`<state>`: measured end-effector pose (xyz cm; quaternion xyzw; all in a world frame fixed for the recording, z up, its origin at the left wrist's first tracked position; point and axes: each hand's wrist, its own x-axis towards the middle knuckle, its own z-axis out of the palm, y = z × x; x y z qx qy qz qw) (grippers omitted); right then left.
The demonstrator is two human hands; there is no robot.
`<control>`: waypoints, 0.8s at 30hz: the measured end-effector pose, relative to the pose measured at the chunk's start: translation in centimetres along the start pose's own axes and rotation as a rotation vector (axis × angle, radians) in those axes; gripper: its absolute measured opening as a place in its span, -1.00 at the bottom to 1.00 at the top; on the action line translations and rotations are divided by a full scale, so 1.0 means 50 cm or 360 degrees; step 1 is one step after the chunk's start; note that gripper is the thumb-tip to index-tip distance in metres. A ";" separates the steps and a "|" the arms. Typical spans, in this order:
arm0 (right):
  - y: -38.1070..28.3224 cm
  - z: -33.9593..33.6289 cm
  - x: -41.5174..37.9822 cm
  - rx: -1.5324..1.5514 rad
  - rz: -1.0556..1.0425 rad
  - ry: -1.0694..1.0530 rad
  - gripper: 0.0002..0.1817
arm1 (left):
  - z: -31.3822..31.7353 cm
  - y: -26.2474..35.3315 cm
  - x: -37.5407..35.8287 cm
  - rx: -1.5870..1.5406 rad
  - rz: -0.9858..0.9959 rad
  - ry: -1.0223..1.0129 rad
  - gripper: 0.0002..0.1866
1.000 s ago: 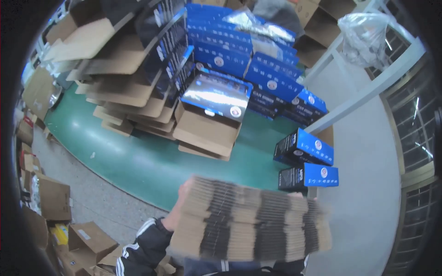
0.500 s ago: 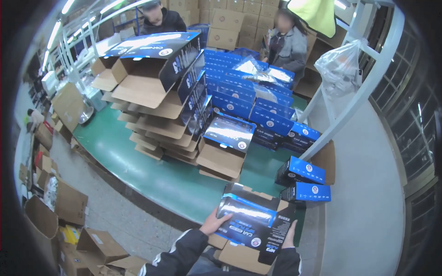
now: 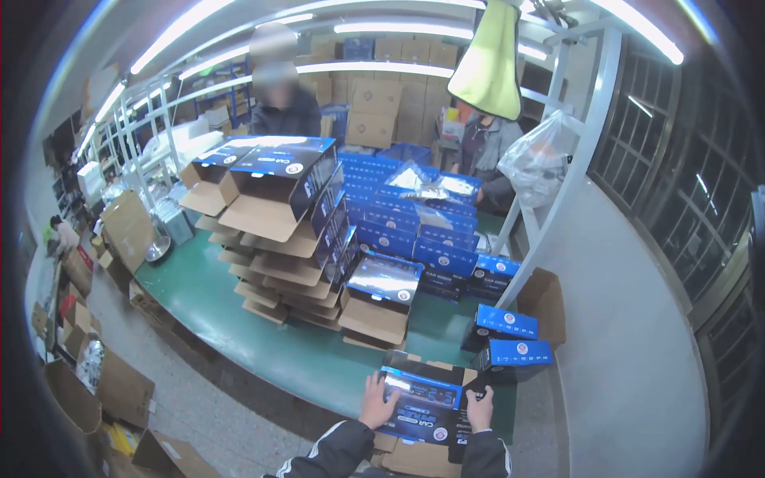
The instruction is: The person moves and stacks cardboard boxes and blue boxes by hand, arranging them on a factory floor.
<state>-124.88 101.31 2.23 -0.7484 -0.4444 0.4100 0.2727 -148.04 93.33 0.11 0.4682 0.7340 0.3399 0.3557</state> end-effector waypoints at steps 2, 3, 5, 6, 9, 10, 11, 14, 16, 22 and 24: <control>-0.015 0.000 -0.011 -0.0033 -0.0017 0.0071 -0.33 | 0.002 0.009 -0.009 -0.0082 0.0044 0.0018 -0.22; -0.017 0.000 -0.015 -0.0041 -0.0027 0.0087 -0.34 | -0.004 0.018 -0.019 -0.0104 0.0056 0.0028 -0.22; -0.015 0.000 -0.014 0.0051 -0.0169 0.0273 -0.28 | -0.027 0.053 -0.043 -0.0507 -0.0052 0.0084 -0.49; -0.031 -0.008 -0.018 0.0080 -0.0222 0.0322 -0.26 | -0.051 0.085 -0.057 -0.0614 -0.0065 0.0107 -0.56; -0.102 -0.053 -0.063 0.0354 -0.0082 0.0425 -0.10 | -0.149 0.187 -0.125 -0.1010 0.0126 -0.0388 -0.56; -0.127 -0.065 -0.082 0.0537 -0.0193 0.0420 -0.22 | -0.168 0.193 -0.137 -0.0904 0.0228 -0.0493 -0.55; -0.150 -0.076 -0.104 0.0720 -0.0300 0.0409 -0.34 | -0.186 0.198 -0.150 -0.0793 0.0325 -0.0596 -0.53; -0.205 -0.090 -0.166 0.0941 -0.0714 0.0389 -0.58 | -0.225 0.236 -0.195 -0.0766 0.0140 -0.0360 -0.72; -0.235 -0.101 -0.201 0.1033 -0.0934 0.0288 -0.55 | -0.247 0.245 -0.215 -0.0792 0.0144 -0.0206 -0.73; -0.282 -0.075 -0.281 0.1297 -0.1373 -0.0749 -0.25 | -0.279 0.237 -0.231 -0.1229 0.0691 0.0476 -0.13; -0.301 -0.067 -0.326 0.1348 -0.1387 -0.1041 0.01 | -0.293 0.252 -0.242 -0.1288 0.0771 0.0793 -0.16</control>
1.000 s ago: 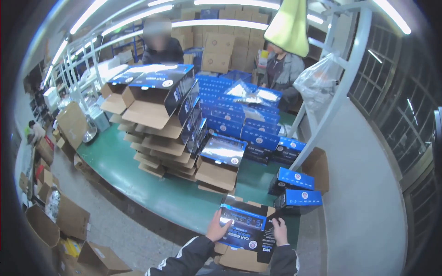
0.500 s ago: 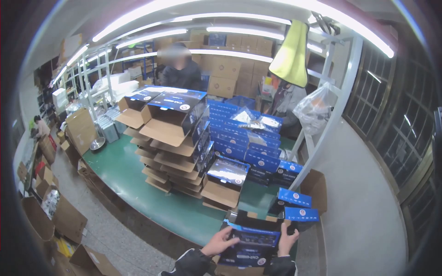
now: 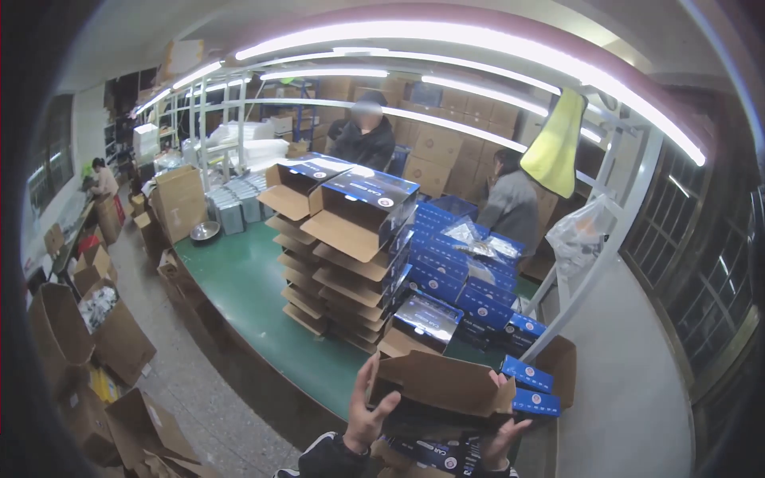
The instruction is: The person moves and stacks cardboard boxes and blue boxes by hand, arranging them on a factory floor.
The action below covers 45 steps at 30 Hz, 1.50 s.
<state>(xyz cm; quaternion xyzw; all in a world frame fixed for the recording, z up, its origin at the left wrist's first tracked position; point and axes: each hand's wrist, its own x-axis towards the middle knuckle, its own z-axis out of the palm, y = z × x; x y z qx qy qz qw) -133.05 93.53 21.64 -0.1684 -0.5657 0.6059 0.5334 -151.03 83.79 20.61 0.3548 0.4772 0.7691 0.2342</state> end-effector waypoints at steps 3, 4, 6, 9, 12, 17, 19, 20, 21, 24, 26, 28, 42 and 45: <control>-0.023 0.048 -0.008 -0.0467 -0.0044 0.0312 -0.42 | 0.003 0.026 -0.018 0.0078 0.0048 0.0189 -0.39; -0.018 0.042 -0.008 -0.0539 -0.0070 0.0355 -0.49 | 0.005 0.022 -0.021 0.0054 0.0133 0.0166 -0.42; -0.015 0.028 -0.005 -0.0646 -0.0110 0.0407 -0.54 | 0.009 0.016 -0.027 0.0022 0.0264 0.0143 -0.46; -0.037 -0.016 0.001 -0.0595 -0.0031 0.0005 -0.40 | 0.010 0.014 -0.036 0.0253 0.0439 0.0021 -0.60; -0.026 -0.079 0.001 -0.0323 0.0016 -0.0097 -0.38 | 0.010 0.023 -0.043 0.0266 0.0393 -0.0151 -0.67; -0.048 -0.080 -0.011 -0.0579 -0.0084 -0.0218 -0.52 | 0.023 0.022 -0.060 0.0240 0.0366 -0.0232 -0.70; -0.058 -0.072 -0.014 -0.0638 -0.0180 -0.0239 -0.73 | 0.024 0.021 -0.063 0.0266 0.0389 -0.0269 -0.61; -0.052 -0.074 -0.016 -0.0577 -0.0154 -0.0215 -0.76 | 0.022 0.019 -0.070 0.0250 0.0323 -0.0292 -0.68; -0.052 -0.073 -0.017 -0.0517 -0.0128 -0.0191 -0.66 | 0.021 0.015 -0.078 0.0231 0.0258 -0.0315 -0.73; -0.066 -0.056 -0.010 -0.0724 0.0028 -0.0229 -0.86 | 0.012 0.005 -0.103 0.0268 0.0113 -0.0297 -0.77; -0.065 -0.044 -0.006 -0.0973 0.0049 -0.0414 -0.67 | -0.004 0.001 -0.117 0.0426 0.0124 -0.0225 -0.85; -0.056 -0.029 -0.006 -0.1092 0.0166 -0.0457 -0.48 | -0.020 -0.002 -0.123 0.0503 0.0101 -0.0181 -0.88; 0.128 0.261 0.113 -0.1320 0.0494 -0.0660 0.09 | -0.351 -0.053 0.139 0.0451 -0.0109 -0.0088 -0.87; 0.175 0.279 0.126 -0.1207 0.0605 -0.0963 0.34 | -0.427 -0.060 0.198 0.0344 -0.0289 -0.0097 -0.91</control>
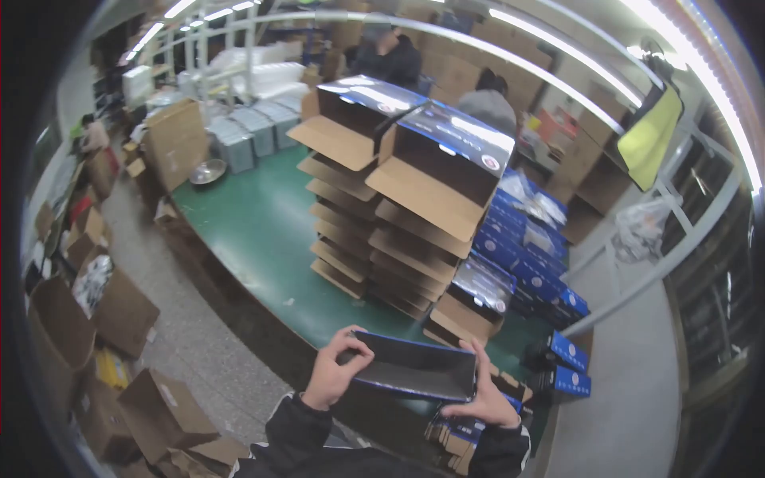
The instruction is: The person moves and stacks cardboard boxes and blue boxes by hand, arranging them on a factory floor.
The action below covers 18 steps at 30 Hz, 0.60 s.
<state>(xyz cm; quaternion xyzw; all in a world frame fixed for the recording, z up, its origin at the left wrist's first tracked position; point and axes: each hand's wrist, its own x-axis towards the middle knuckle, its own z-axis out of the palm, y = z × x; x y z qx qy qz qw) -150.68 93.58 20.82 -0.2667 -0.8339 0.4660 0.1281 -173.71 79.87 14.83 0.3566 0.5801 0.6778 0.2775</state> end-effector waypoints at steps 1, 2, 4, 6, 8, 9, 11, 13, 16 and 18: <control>0.017 0.010 0.003 0.0035 0.0099 0.0129 0.28 | -0.005 -0.009 0.007 -0.0104 -0.0080 -0.0004 -0.94; 0.034 0.013 0.003 0.0066 0.0191 0.0258 0.22 | -0.008 -0.019 0.015 -0.0203 -0.0157 -0.0002 -0.96; 0.065 0.000 0.007 0.0109 0.0323 0.0519 0.11 | -0.008 -0.039 0.046 -0.0398 -0.0272 0.0023 -0.91; 0.096 -0.030 0.001 0.0125 0.0429 0.0785 0.05 | 0.002 -0.072 0.066 -0.0556 -0.0374 0.0043 -0.85; 0.135 -0.080 0.011 0.0579 0.0457 0.1156 -0.25 | 0.013 -0.121 0.069 -0.0547 -0.0537 0.0096 -0.85; 0.158 -0.113 0.027 0.0808 0.0459 0.1344 -0.39 | 0.019 -0.147 0.069 -0.0539 -0.0617 0.0121 -0.84; 0.211 -0.174 0.071 0.1056 0.0499 0.1455 -0.44 | 0.028 -0.208 0.062 -0.0502 -0.0839 0.0094 -0.86; 0.287 -0.217 0.122 0.1246 0.0506 0.1502 -0.43 | 0.033 -0.255 0.053 -0.0458 -0.1034 0.0028 -0.88; 0.373 -0.276 0.229 0.1450 0.0501 0.1463 -0.42 | 0.048 -0.304 0.063 -0.0384 -0.1248 -0.0074 -0.87; 0.412 -0.300 0.296 0.1496 0.0536 0.1349 -0.43 | 0.056 -0.329 0.076 -0.0306 -0.1346 -0.0144 -0.87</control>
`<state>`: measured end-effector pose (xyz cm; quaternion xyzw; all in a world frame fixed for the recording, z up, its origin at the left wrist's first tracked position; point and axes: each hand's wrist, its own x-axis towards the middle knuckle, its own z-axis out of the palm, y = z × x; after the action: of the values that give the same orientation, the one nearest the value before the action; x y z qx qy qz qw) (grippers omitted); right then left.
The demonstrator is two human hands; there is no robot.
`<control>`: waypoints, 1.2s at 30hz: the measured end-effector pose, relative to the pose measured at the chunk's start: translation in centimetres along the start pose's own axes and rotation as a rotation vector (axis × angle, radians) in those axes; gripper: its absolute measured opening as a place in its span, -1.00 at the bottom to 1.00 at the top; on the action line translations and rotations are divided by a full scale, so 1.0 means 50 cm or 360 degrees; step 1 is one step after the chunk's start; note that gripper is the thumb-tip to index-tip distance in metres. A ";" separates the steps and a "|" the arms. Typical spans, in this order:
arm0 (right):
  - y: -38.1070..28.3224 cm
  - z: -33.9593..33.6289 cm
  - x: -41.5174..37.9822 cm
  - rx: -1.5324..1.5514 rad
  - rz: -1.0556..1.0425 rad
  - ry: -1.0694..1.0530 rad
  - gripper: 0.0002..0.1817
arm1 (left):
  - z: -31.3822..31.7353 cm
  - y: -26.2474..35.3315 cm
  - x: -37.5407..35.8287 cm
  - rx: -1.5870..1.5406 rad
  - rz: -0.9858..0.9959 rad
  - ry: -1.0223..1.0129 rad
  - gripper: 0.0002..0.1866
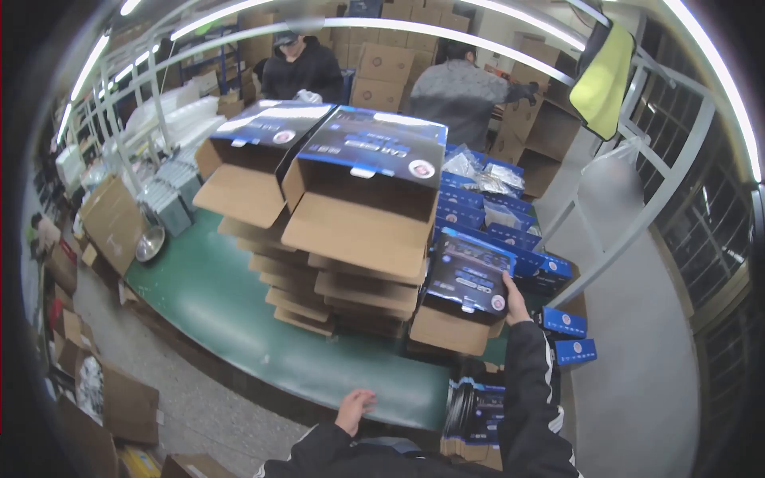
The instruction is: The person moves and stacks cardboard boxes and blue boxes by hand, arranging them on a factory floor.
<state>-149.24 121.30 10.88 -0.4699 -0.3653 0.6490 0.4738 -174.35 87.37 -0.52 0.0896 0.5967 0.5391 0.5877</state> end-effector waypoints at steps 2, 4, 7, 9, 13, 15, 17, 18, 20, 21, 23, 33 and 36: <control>0.020 0.012 0.084 -0.0145 0.0107 0.0034 -0.49 | -0.004 0.000 0.029 0.0158 -0.0056 -0.0029 -0.83; 0.033 0.010 0.114 -0.0187 0.0197 0.0050 -0.44 | -0.011 0.006 0.042 0.0233 -0.0118 -0.0001 -0.82; 0.033 -0.017 0.142 -0.0292 0.0188 0.0115 -0.27 | -0.015 0.018 0.082 0.0256 -0.0139 0.0054 -0.81; 0.067 -0.051 0.143 -0.0408 0.0117 0.0218 -0.15 | -0.032 0.010 0.098 0.0251 -0.0132 0.0101 -0.81; 0.139 -0.103 0.148 -0.0079 0.0508 0.0043 -0.06 | -0.021 0.028 0.118 0.0357 -0.0253 0.0106 -0.80; 0.169 -0.102 0.146 0.0073 0.0602 -0.0090 -0.15 | -0.018 0.036 0.129 0.0440 -0.0311 0.0069 -0.80; 0.142 -0.054 0.107 0.0016 0.0500 -0.0042 -0.37 | -0.016 0.043 0.137 0.0587 -0.0301 -0.0018 -0.76; 0.137 -0.042 0.102 0.0002 0.0468 -0.0044 -0.42 | -0.016 0.048 0.146 0.0619 -0.0286 -0.0033 -0.75; 0.154 -0.040 0.118 -0.0047 0.0402 -0.0022 -0.57 | -0.021 0.055 0.163 0.0674 -0.0265 -0.0079 -0.74; 0.162 -0.039 0.125 -0.0067 0.0380 -0.0041 -0.61 | -0.024 0.054 0.173 0.0670 -0.0246 -0.0076 -0.74; 0.178 -0.048 0.136 -0.0240 0.0393 0.0059 -0.63 | -0.028 0.046 0.194 0.0693 -0.0277 -0.0082 -0.76; 0.287 -0.041 0.266 -0.0691 0.0430 0.0074 -0.66 | 0.005 0.024 0.257 0.0892 -0.0318 -0.0130 -0.71; 0.342 -0.037 0.324 -0.0601 0.0355 0.0156 -0.67 | 0.031 0.007 0.273 0.0925 -0.0384 -0.0168 -0.69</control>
<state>-153.92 132.03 -9.67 -0.6187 -0.4026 0.5940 0.3199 -177.28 98.43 -8.08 0.2102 0.7008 0.2670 0.6273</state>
